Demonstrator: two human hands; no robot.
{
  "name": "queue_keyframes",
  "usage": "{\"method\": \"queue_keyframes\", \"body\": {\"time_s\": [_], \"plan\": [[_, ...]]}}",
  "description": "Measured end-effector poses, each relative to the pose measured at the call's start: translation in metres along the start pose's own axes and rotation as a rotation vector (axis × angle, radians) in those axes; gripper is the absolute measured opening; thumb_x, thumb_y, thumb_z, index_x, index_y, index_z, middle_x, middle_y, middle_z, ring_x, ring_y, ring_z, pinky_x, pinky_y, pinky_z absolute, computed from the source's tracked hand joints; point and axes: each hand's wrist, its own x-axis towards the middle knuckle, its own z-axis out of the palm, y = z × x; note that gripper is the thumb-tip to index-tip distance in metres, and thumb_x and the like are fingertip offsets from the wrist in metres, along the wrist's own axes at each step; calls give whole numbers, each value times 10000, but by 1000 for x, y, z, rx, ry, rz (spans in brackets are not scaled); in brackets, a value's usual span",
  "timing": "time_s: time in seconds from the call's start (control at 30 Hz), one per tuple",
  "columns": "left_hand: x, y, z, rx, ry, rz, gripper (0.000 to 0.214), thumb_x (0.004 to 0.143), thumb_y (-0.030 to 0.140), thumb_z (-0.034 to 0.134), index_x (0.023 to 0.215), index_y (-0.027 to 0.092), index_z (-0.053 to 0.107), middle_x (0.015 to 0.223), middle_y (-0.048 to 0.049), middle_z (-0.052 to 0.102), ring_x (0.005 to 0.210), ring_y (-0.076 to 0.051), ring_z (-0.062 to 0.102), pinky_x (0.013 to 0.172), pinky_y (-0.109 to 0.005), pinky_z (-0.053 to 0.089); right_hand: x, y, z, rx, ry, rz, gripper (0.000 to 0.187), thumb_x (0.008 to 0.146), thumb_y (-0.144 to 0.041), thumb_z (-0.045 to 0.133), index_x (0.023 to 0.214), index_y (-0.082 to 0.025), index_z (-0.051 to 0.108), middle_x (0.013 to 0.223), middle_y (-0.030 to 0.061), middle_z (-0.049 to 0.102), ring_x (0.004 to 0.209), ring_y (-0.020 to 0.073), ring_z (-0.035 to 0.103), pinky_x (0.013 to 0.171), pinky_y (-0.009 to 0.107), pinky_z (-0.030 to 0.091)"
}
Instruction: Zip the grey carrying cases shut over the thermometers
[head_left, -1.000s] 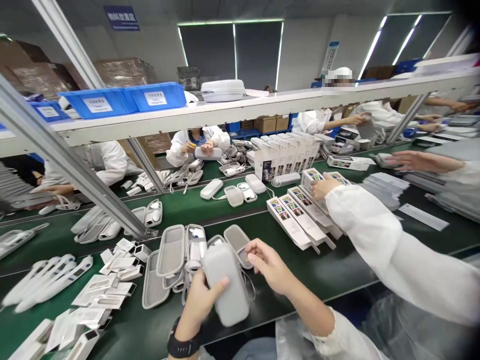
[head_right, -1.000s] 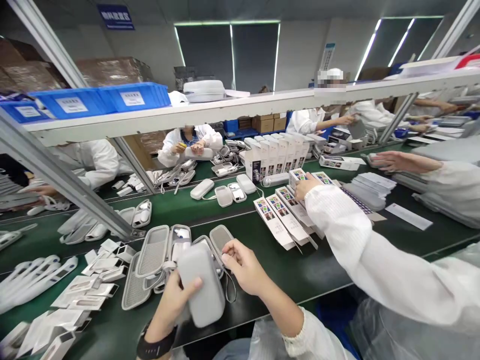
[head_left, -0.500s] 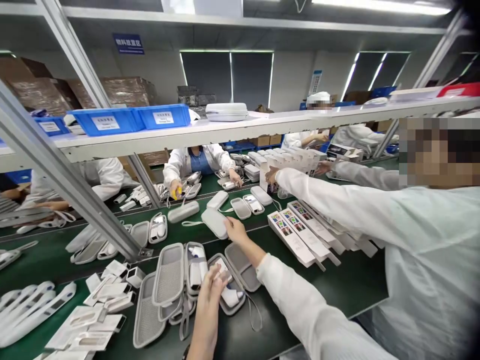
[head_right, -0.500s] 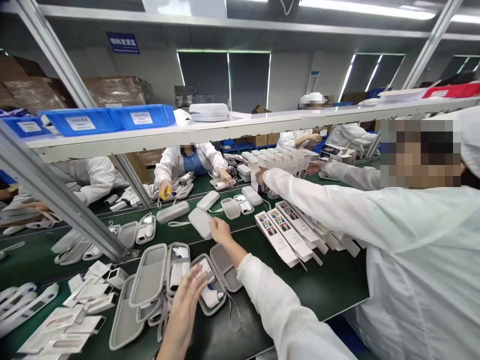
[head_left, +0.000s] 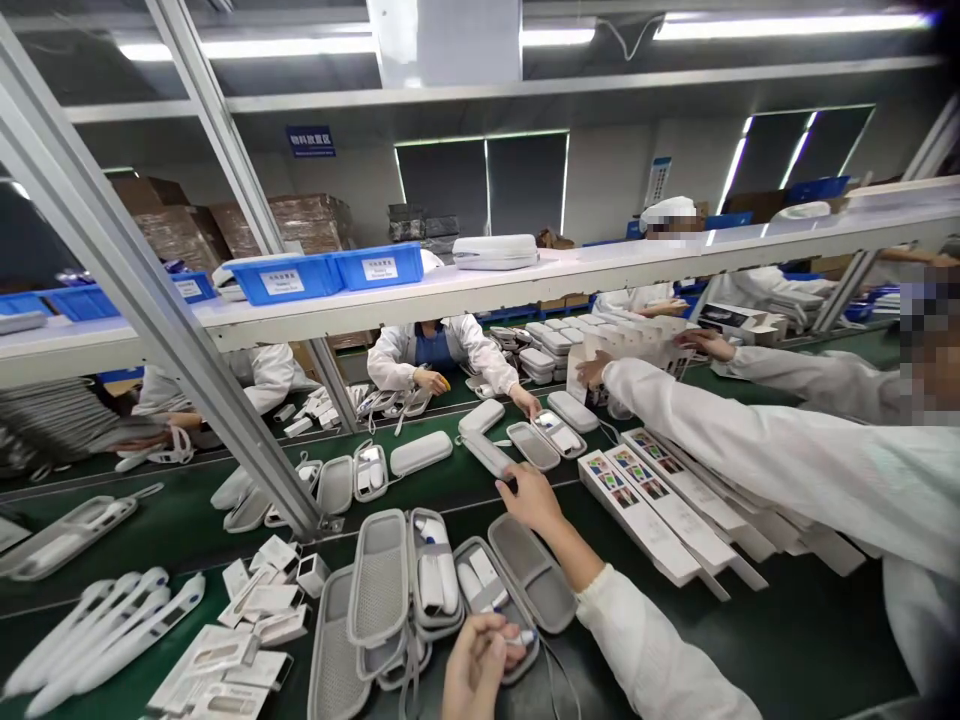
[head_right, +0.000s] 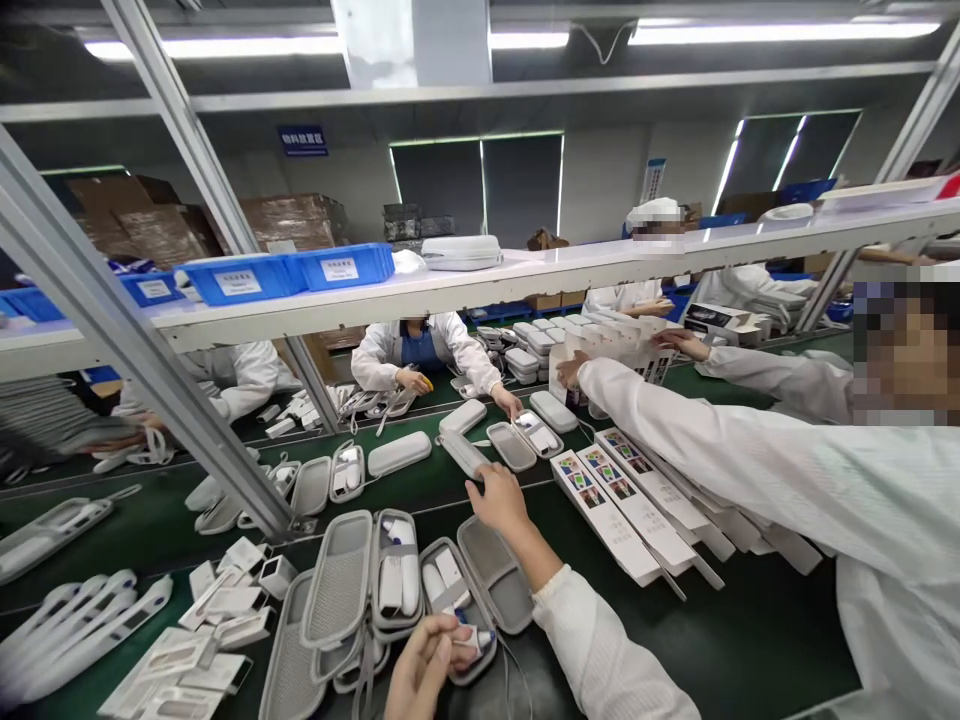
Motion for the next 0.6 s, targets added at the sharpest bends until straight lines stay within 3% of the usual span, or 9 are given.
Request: {"method": "queue_keyframes", "body": {"time_s": [0.13, 0.2, 0.33, 0.4, 0.5, 0.6], "plan": [[-7, 2, -5, 30, 38, 8, 500, 666, 631, 817, 867, 185, 714, 820, -111, 725, 722, -240, 681, 660, -319, 511, -64, 27, 3, -95, -129, 112, 375, 949, -469, 537, 1112, -143, 624, 1035, 154, 663, 944, 289, 651, 775, 329, 421], [-8, -3, -9, 98, 68, 7, 504, 663, 645, 810, 849, 189, 702, 780, -80, 689, 722, -226, 661, 656, -302, 496, -90, 41, 2, -118, -232, 172, 322, 937, -435, 556, 1046, -137, 616, 921, 148, 679, 856, 299, 671, 721, 337, 413], [-8, -12, -21, 378, 21, 39, 465, 728, 651, 749, 735, 203, 625, 606, 33, 488, 563, -144, 486, 571, -255, 392, -112, 48, -9, -55, -293, 116, 172, 959, -304, 514, 875, -167, 577, 871, 121, 679, 884, 269, 664, 756, 324, 419], [-8, -14, -27, 470, 15, 56, 475, 771, 668, 691, 693, 216, 568, 575, 47, 443, 539, -141, 440, 554, -252, 356, -116, 41, -22, 79, -275, 99, 177, 988, -320, 471, 955, -172, 562, 844, 74, 666, 812, 219, 643, 714, 292, 427], [-11, -15, -32, 511, 1, 60, 464, 829, 675, 612, 704, 231, 554, 564, 36, 482, 534, -162, 468, 553, -264, 366, -125, 18, -51, 467, -274, 85, 312, 1012, -400, 451, 1212, -172, 521, 683, -15, 606, 588, 174, 555, 577, 266, 403], [-15, -20, -25, 429, 7, 66, 430, 868, 642, 583, 747, 232, 621, 621, 2, 594, 564, -178, 532, 596, -284, 436, -134, -6, -84, 786, -261, -5, 391, 998, -443, 517, 1300, -197, 547, 776, 14, 657, 690, 190, 612, 672, 296, 475]]}}
